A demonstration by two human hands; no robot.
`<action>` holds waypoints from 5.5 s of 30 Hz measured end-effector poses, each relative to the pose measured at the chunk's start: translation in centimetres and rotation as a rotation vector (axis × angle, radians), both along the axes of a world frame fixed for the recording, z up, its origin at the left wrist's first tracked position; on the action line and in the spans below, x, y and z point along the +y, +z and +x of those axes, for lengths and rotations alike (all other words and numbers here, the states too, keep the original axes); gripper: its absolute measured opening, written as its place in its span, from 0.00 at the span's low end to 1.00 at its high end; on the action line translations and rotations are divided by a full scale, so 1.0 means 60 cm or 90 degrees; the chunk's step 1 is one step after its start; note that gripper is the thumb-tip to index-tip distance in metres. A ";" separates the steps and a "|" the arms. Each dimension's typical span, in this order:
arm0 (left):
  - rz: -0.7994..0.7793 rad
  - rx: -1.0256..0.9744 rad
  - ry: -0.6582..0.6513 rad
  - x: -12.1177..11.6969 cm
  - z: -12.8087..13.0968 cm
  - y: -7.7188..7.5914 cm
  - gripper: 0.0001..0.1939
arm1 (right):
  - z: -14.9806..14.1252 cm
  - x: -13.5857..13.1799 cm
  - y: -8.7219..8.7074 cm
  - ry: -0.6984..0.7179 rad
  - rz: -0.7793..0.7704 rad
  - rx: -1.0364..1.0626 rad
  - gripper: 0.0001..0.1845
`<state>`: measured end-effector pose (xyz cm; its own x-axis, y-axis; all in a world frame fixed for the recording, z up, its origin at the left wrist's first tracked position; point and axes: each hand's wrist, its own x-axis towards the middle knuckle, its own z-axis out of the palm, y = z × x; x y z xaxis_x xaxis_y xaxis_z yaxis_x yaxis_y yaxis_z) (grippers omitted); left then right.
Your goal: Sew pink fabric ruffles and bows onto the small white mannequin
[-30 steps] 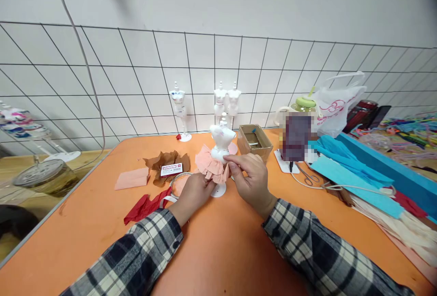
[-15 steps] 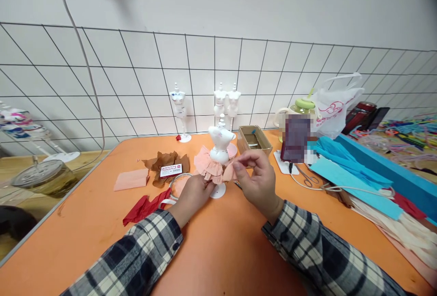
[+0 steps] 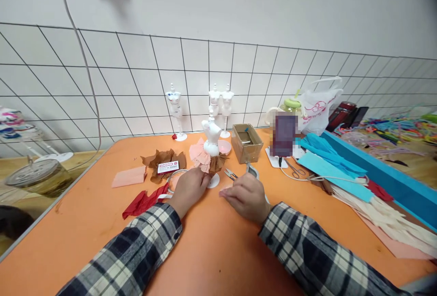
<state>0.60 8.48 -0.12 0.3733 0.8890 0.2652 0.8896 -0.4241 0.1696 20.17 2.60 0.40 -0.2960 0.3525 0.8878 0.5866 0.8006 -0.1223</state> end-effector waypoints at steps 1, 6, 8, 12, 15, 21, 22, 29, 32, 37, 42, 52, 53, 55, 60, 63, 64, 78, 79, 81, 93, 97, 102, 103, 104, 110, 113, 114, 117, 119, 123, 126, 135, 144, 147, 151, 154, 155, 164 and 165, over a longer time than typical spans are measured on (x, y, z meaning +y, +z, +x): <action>0.009 0.011 0.000 -0.004 -0.001 0.005 0.21 | 0.008 0.000 -0.009 0.005 0.047 -0.126 0.04; 0.114 0.166 -0.041 -0.023 -0.022 0.035 0.23 | 0.036 0.001 -0.024 -0.026 0.029 -0.430 0.09; 0.133 0.193 -0.037 -0.033 -0.039 0.041 0.24 | 0.041 -0.006 -0.024 -0.020 -0.046 -0.485 0.09; 0.124 0.206 -0.074 -0.060 -0.076 0.036 0.23 | 0.048 -0.033 -0.021 0.006 -0.247 -0.473 0.03; 0.083 0.184 -0.096 -0.074 -0.100 0.030 0.23 | 0.053 -0.047 -0.011 0.052 -0.422 -0.381 0.14; 0.075 0.017 -0.107 -0.059 -0.151 0.025 0.16 | 0.061 -0.046 0.001 0.128 -0.515 -0.275 0.17; 0.089 -0.023 -0.096 -0.053 -0.160 0.024 0.17 | 0.064 -0.044 0.001 0.121 -0.506 -0.260 0.17; -0.006 0.059 -0.213 -0.029 -0.189 0.007 0.25 | 0.086 -0.024 -0.011 0.066 -0.475 -0.184 0.17; -0.006 0.063 -0.182 -0.025 -0.186 0.004 0.16 | 0.089 -0.019 -0.014 0.096 -0.477 -0.221 0.13; -0.003 0.019 -0.146 -0.024 -0.174 0.000 0.10 | 0.072 -0.027 -0.014 0.121 -0.465 -0.330 0.07; -0.081 -0.171 -0.002 -0.034 -0.162 -0.003 0.12 | 0.048 -0.037 -0.013 0.032 -0.479 -0.344 0.12; -0.196 -0.339 -0.021 -0.052 -0.137 -0.005 0.16 | 0.033 -0.049 -0.012 0.092 -0.466 -0.364 0.10; -0.202 -0.357 -0.018 -0.054 -0.133 -0.004 0.17 | 0.030 -0.050 -0.012 0.087 -0.468 -0.362 0.12; -0.222 -0.392 -0.017 -0.061 -0.123 0.004 0.20 | 0.022 -0.053 -0.012 0.088 -0.466 -0.358 0.18; -0.266 -0.401 -0.056 -0.082 -0.094 0.032 0.24 | 0.008 -0.060 -0.012 0.083 -0.458 -0.345 0.22; -0.152 -0.407 -0.027 -0.089 -0.087 0.030 0.21 | 0.010 -0.060 -0.012 0.097 -0.452 -0.354 0.18; -0.122 -0.405 -0.019 -0.091 -0.085 0.026 0.22 | 0.011 -0.059 -0.011 0.108 -0.448 -0.351 0.18; -0.344 -0.471 -0.164 -0.162 -0.004 -0.011 0.25 | 0.008 -0.060 -0.009 0.058 -0.390 -0.016 0.05; -0.348 -0.477 -0.161 -0.162 -0.004 -0.013 0.26 | 0.006 -0.061 -0.011 0.062 -0.395 -0.019 0.05; -0.359 -0.488 -0.159 -0.163 -0.005 -0.016 0.27 | 0.004 -0.062 -0.012 0.062 -0.408 -0.028 0.05; -0.317 -0.390 -0.186 -0.165 -0.001 -0.006 0.17 | 0.003 -0.068 -0.011 -0.010 -0.382 -0.229 0.09; -0.307 -0.386 -0.193 -0.168 -0.003 -0.010 0.16 | 0.001 -0.068 -0.016 -0.027 -0.399 -0.229 0.09; -0.289 -0.367 -0.170 -0.173 -0.010 -0.005 0.18 | 0.004 -0.069 -0.010 -0.060 -0.444 -0.165 0.07; -0.273 -0.332 -0.172 -0.172 -0.011 -0.002 0.17 | 0.005 -0.070 -0.008 -0.062 -0.451 -0.155 0.07; -0.258 -0.301 -0.175 -0.172 -0.012 0.001 0.17 | 0.006 -0.070 -0.007 -0.062 -0.459 -0.146 0.07; -0.264 -0.296 -0.170 -0.164 -0.016 -0.001 0.19 | 0.010 -0.065 -0.007 -0.059 -0.484 -0.086 0.07; -0.258 -0.299 -0.175 -0.162 -0.018 -0.002 0.19 | 0.011 -0.060 -0.009 -0.056 -0.511 -0.044 0.06; -0.259 -0.300 -0.176 -0.162 -0.018 -0.002 0.19 | 0.011 -0.059 -0.010 -0.053 -0.522 -0.028 0.07; -0.273 -0.329 -0.172 -0.163 -0.019 -0.001 0.19 | 0.013 -0.055 -0.014 -0.007 -0.558 0.032 0.08; -0.277 -0.370 -0.171 -0.163 -0.018 -0.001 0.19 | 0.019 -0.051 -0.018 0.048 -0.583 0.089 0.11; -0.282 -0.450 -0.171 -0.162 -0.017 0.001 0.19 | 0.047 -0.028 -0.028 0.060 -0.588 0.180 0.19; -0.292 -0.491 -0.163 -0.162 -0.016 0.003 0.19 | 0.072 -0.003 -0.035 -0.097 -0.510 0.107 0.17; -0.293 -0.522 -0.127 -0.160 -0.018 -0.003 0.22 | 0.078 0.008 -0.042 -0.303 -0.540 -0.291 0.26; -0.287 -0.521 -0.068 -0.158 -0.021 -0.001 0.24 | 0.052 -0.029 -0.023 -0.123 -0.618 -0.064 0.11; -0.283 -0.515 -0.057 -0.155 -0.022 -0.005 0.24 | 0.032 -0.042 -0.020 -0.049 -0.710 -0.015 0.08; -0.279 -0.518 -0.079 -0.154 -0.023 -0.010 0.23 | 0.015 -0.060 -0.009 0.031 -0.771 0.031 0.04; -0.288 -0.522 -0.096 -0.155 -0.023 -0.012 0.23 | 0.013 -0.068 -0.006 0.089 -0.752 0.001 0.18; -0.289 -0.521 -0.100 -0.156 -0.023 -0.012 0.23 | 0.013 -0.069 -0.007 0.104 -0.750 -0.006 0.20; -0.308 -0.528 -0.154 -0.162 -0.020 -0.006 0.20 | 0.009 -0.073 -0.017 0.147 -0.747 -0.002 0.22; -0.309 -0.531 -0.154 -0.162 -0.019 -0.006 0.19 | 0.010 -0.073 -0.017 0.143 -0.747 -0.005 0.22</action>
<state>-0.56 -1.25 -0.45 0.4179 0.8956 0.1528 0.3057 -0.2970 0.9046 20.75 -1.75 -0.60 -0.4585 0.8869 0.0560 0.4513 0.2867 -0.8451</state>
